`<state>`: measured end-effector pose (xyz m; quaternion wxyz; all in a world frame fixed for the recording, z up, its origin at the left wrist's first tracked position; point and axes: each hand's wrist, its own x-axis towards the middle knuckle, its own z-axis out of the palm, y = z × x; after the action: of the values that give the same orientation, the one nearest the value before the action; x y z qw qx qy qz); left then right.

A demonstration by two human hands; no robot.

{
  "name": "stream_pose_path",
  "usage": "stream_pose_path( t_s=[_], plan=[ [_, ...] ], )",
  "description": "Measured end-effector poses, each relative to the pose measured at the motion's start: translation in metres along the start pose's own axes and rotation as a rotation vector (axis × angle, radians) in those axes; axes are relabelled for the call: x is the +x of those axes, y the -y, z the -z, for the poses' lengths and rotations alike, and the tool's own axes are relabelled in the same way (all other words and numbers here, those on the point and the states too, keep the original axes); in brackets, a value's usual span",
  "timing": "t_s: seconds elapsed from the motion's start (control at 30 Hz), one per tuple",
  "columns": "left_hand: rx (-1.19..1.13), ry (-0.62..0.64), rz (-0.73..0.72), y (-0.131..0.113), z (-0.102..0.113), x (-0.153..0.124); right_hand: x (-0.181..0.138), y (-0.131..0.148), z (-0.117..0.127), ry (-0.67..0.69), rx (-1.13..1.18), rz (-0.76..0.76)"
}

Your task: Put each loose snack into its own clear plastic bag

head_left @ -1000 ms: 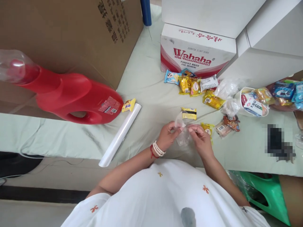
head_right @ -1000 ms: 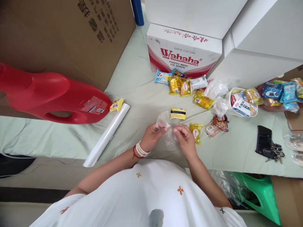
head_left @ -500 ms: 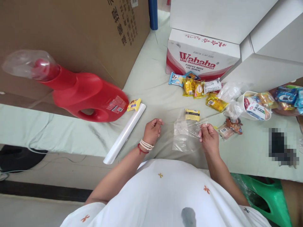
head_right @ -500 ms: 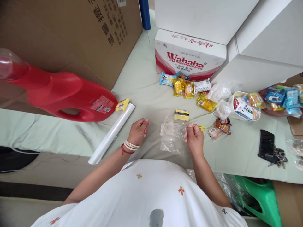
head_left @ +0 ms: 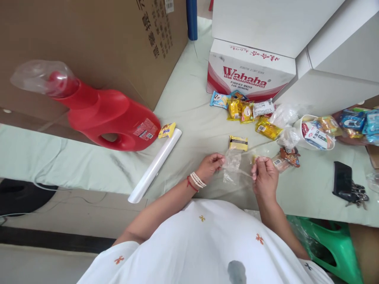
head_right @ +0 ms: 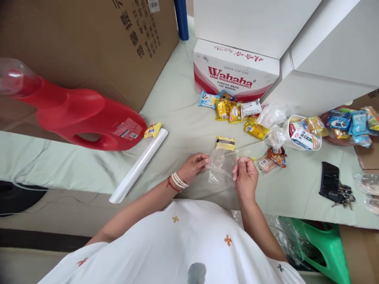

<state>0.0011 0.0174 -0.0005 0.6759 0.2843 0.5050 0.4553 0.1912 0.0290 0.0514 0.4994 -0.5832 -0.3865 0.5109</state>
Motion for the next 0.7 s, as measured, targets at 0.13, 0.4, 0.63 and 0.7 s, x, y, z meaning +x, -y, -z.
stream_pose_path(
  t_s=[0.13, 0.4, 0.63, 0.7],
  plan=[
    [-0.236, -0.075, 0.045, -0.007, 0.018, -0.013, 0.005, -0.003, 0.017, -0.066, 0.035, -0.024],
    [0.267, -0.044, -0.072, 0.012, -0.037, 0.011, -0.014, -0.005, -0.007, 0.046, 0.118, -0.105],
    [-0.013, -0.099, -0.086, 0.005, -0.014, 0.004, -0.011, 0.01, 0.017, -0.056, 0.14, -0.019],
    [-0.264, -0.118, -0.071, -0.005, 0.007, -0.015, -0.004, 0.01, 0.033, -0.113, 0.119, -0.038]
  ],
)
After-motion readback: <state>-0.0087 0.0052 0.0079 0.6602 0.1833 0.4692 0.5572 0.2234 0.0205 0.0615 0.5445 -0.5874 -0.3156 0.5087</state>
